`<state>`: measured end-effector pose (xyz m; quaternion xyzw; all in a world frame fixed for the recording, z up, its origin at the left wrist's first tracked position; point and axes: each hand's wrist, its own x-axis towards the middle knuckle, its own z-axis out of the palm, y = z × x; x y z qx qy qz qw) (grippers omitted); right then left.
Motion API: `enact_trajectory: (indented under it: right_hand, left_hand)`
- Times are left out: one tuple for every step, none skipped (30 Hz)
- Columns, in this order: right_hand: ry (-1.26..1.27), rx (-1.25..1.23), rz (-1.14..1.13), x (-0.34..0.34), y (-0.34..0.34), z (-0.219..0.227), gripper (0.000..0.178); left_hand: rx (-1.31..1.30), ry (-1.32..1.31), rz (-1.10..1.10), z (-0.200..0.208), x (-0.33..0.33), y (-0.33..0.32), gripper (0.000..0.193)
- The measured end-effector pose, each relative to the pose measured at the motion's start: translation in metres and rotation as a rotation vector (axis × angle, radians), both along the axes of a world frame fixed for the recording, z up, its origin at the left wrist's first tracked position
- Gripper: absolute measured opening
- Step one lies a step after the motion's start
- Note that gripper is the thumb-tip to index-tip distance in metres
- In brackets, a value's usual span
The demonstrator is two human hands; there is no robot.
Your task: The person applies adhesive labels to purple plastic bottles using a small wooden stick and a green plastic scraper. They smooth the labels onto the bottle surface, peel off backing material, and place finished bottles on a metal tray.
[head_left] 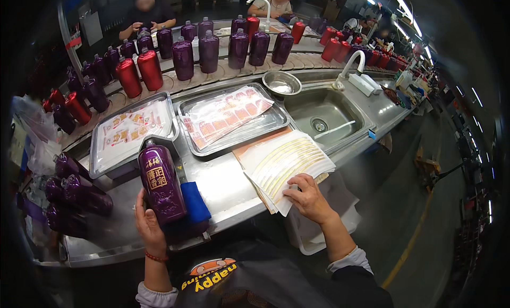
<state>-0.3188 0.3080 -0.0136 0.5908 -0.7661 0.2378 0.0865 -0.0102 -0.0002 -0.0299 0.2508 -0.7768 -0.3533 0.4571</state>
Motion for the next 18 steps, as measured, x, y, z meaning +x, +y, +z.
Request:
enact_trajectory:
  right_hand:
    - [-0.007, 0.0, 0.007, 0.0, -0.001, 0.002, 0.019]
    - [-0.012, 0.001, 0.014, 0.0, -0.003, 0.004, 0.016]
    - [-0.019, -0.004, 0.023, 0.0, -0.003, 0.004, 0.015]
    - [-0.025, -0.008, 0.031, -0.002, -0.004, 0.004, 0.014]
    - [-0.03, -0.013, 0.039, -0.003, -0.004, 0.004, 0.015]
    - [-0.032, -0.011, 0.038, -0.004, -0.004, 0.003, 0.014]
    - [-0.034, -0.01, 0.037, -0.004, -0.003, 0.003, 0.014]
    - [-0.035, -0.008, 0.038, -0.005, -0.004, 0.003, 0.014]
    - [-0.064, -0.015, 0.044, -0.005, -0.005, 0.004, 0.014]
    - [-0.093, -0.022, 0.052, -0.004, -0.008, 0.008, 0.014]
    - [-0.123, -0.028, 0.063, -0.005, -0.013, 0.013, 0.014]
    - [-0.124, -0.045, 0.082, -0.005, -0.02, 0.021, 0.014]
    - [-0.147, -0.053, 0.11, -0.004, -0.027, 0.028, 0.013]
    - [-0.191, -0.055, 0.155, 0.0, -0.038, 0.032, 0.013]
    - [-0.214, -0.068, 0.177, 0.004, -0.049, 0.035, 0.013]
    - [-0.225, -0.028, 0.161, 0.007, -0.056, 0.04, 0.012]
    - [-0.212, -0.038, 0.147, 0.011, -0.06, 0.039, 0.011]
    - [-0.192, -0.051, 0.153, 0.02, -0.067, 0.043, 0.011]
  left_hand:
    - [-0.001, -0.005, 0.006, 0.002, 0.0, 0.001, 0.064]
    - [-0.002, -0.01, 0.011, 0.003, 0.0, 0.002, 0.064]
    - [0.0, -0.014, 0.006, 0.002, 0.002, 0.001, 0.064]
    - [0.003, -0.018, 0.0, 0.0, 0.004, 0.0, 0.065]
    - [0.005, -0.021, -0.006, -0.001, 0.005, -0.001, 0.065]
    - [-0.011, -0.021, -0.011, -0.001, 0.006, 0.0, 0.067]
    - [-0.027, -0.021, -0.014, 0.001, 0.006, 0.003, 0.069]
    - [-0.042, -0.02, -0.017, 0.004, 0.006, 0.005, 0.071]
    - [-0.115, -0.063, -0.017, 0.008, 0.008, 0.008, 0.074]
    - [-0.188, -0.106, -0.016, 0.014, 0.01, 0.011, 0.076]
    - [-0.259, -0.15, -0.012, 0.02, 0.01, 0.014, 0.079]
    - [-0.316, -0.204, 0.002, 0.026, 0.012, 0.018, 0.08]
    - [-0.361, -0.279, 0.021, 0.033, 0.013, 0.022, 0.082]
    - [-0.397, -0.315, 0.032, 0.035, 0.013, 0.024, 0.082]
    - [-0.427, -0.373, 0.059, 0.036, 0.014, 0.026, 0.084]
    - [-0.443, -0.364, 0.051, 0.043, 0.007, 0.027, 0.083]
    - [-0.462, -0.345, 0.035, 0.049, -0.001, 0.028, 0.083]
    - [-0.477, -0.36, 0.057, 0.048, 0.0, 0.027, 0.085]
